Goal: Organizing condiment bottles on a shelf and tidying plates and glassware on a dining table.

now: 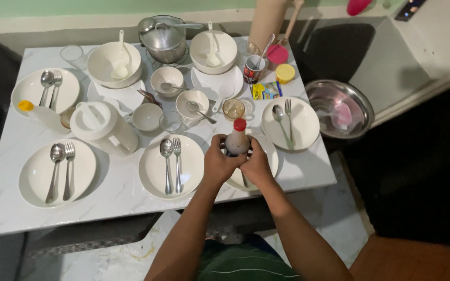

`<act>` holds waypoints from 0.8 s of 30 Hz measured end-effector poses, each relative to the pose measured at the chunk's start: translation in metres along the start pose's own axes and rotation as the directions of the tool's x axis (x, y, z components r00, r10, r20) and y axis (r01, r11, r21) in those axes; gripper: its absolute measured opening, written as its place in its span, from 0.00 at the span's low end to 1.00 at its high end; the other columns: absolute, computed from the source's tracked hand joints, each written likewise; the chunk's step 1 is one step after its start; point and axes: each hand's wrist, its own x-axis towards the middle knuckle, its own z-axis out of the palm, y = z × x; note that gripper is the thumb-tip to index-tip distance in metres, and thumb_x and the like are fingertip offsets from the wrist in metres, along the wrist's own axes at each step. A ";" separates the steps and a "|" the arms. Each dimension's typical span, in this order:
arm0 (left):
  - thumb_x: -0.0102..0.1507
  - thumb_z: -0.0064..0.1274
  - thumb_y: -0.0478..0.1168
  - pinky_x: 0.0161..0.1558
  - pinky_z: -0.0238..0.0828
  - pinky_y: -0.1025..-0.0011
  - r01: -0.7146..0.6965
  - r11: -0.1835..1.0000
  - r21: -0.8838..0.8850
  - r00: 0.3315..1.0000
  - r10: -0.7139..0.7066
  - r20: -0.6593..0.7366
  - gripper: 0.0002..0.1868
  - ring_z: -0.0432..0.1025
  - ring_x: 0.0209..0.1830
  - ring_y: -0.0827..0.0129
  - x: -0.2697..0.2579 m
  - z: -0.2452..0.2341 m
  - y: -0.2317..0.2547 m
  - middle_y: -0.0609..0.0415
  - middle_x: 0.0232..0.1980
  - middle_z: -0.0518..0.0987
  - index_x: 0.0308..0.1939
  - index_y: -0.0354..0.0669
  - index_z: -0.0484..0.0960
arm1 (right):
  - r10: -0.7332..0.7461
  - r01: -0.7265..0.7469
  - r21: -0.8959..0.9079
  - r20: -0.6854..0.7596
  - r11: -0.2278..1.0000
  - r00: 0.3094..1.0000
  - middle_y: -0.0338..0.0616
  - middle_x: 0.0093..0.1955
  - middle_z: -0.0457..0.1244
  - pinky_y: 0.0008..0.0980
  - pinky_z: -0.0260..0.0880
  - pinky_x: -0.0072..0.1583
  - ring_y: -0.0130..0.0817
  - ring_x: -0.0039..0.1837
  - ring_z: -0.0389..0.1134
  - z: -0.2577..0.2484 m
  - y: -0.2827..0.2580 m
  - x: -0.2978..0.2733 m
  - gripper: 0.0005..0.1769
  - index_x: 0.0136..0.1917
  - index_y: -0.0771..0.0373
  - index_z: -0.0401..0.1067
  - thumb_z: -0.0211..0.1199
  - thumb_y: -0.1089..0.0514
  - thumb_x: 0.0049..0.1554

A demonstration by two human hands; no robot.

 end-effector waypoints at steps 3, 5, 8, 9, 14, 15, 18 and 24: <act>0.43 0.69 0.46 0.50 0.77 0.62 0.015 1.000 -0.020 0.999 -0.016 -0.028 0.38 0.80 0.49 0.54 0.000 0.007 0.010 0.40 0.49 0.83 0.54 0.37 0.74 | -0.094 0.093 0.029 0.024 0.995 0.995 0.49 0.65 0.66 0.36 0.74 0.62 0.40 0.66 0.70 -0.004 0.035 0.015 0.43 0.70 0.64 0.63 0.73 0.66 0.42; 0.44 0.70 0.47 0.50 0.77 0.62 0.013 1.000 -0.028 0.999 -0.014 -0.048 0.37 0.81 0.49 0.54 0.001 0.013 0.009 0.40 0.49 0.83 0.54 0.36 0.74 | -0.102 0.101 0.026 0.052 0.995 0.993 0.48 0.65 0.65 0.37 0.74 0.62 0.40 0.65 0.69 -0.010 0.029 0.017 0.44 0.70 0.64 0.62 0.75 0.66 0.42; 0.44 0.70 0.47 0.49 0.78 0.62 0.025 0.999 -0.033 0.996 -0.027 -0.082 0.37 0.81 0.49 0.54 0.003 0.018 0.006 0.40 0.48 0.83 0.53 0.36 0.75 | -0.135 0.134 0.016 0.080 0.991 0.988 0.48 0.66 0.63 0.37 0.74 0.61 0.39 0.65 0.68 -0.011 0.034 0.023 0.45 0.70 0.63 0.61 0.76 0.66 0.41; 0.43 0.70 0.46 0.49 0.78 0.63 0.039 0.999 -0.030 0.995 -0.042 -0.095 0.37 0.81 0.49 0.55 0.003 0.018 0.005 0.41 0.49 0.83 0.53 0.36 0.74 | -0.157 0.157 0.010 0.078 0.988 0.984 0.48 0.66 0.62 0.37 0.74 0.61 0.39 0.65 0.68 -0.010 0.039 0.026 0.44 0.69 0.63 0.62 0.77 0.66 0.41; 0.43 0.69 0.45 0.48 0.78 0.63 0.076 0.997 -0.014 0.983 -0.078 -0.168 0.38 0.80 0.49 0.55 0.006 0.011 -0.002 0.40 0.49 0.83 0.55 0.36 0.74 | -0.148 0.150 0.011 0.224 0.989 0.963 0.48 0.69 0.58 0.37 0.72 0.62 0.39 0.68 0.65 -0.010 0.030 0.036 0.44 0.69 0.62 0.62 0.73 0.68 0.39; 0.43 0.69 0.45 0.49 0.78 0.64 0.103 0.995 -0.009 0.978 -0.103 -0.181 0.38 0.80 0.49 0.56 0.007 0.009 -0.002 0.41 0.49 0.83 0.55 0.37 0.74 | -0.125 0.124 0.019 0.261 0.992 0.957 0.48 0.69 0.57 0.37 0.71 0.61 0.38 0.68 0.64 -0.011 0.027 0.039 0.46 0.70 0.62 0.61 0.73 0.67 0.39; 0.43 0.69 0.46 0.49 0.78 0.64 0.120 0.992 -0.043 0.960 -0.127 -0.251 0.39 0.80 0.49 0.57 0.008 -0.001 0.003 0.41 0.49 0.83 0.55 0.36 0.73 | -0.191 0.181 0.061 0.314 0.982 0.930 0.47 0.69 0.58 0.36 0.69 0.58 0.38 0.67 0.63 -0.010 0.047 0.054 0.45 0.70 0.63 0.60 0.71 0.65 0.40; 0.43 0.73 0.49 0.49 0.77 0.64 0.214 0.976 -0.025 0.904 -0.208 -0.374 0.42 0.79 0.50 0.57 0.020 -0.016 0.009 0.40 0.51 0.82 0.55 0.33 0.73 | -0.034 0.033 0.011 0.337 0.999 0.941 0.47 0.56 0.69 0.33 0.73 0.53 0.35 0.55 0.70 0.009 0.073 0.102 0.24 0.62 0.64 0.70 0.67 0.63 0.52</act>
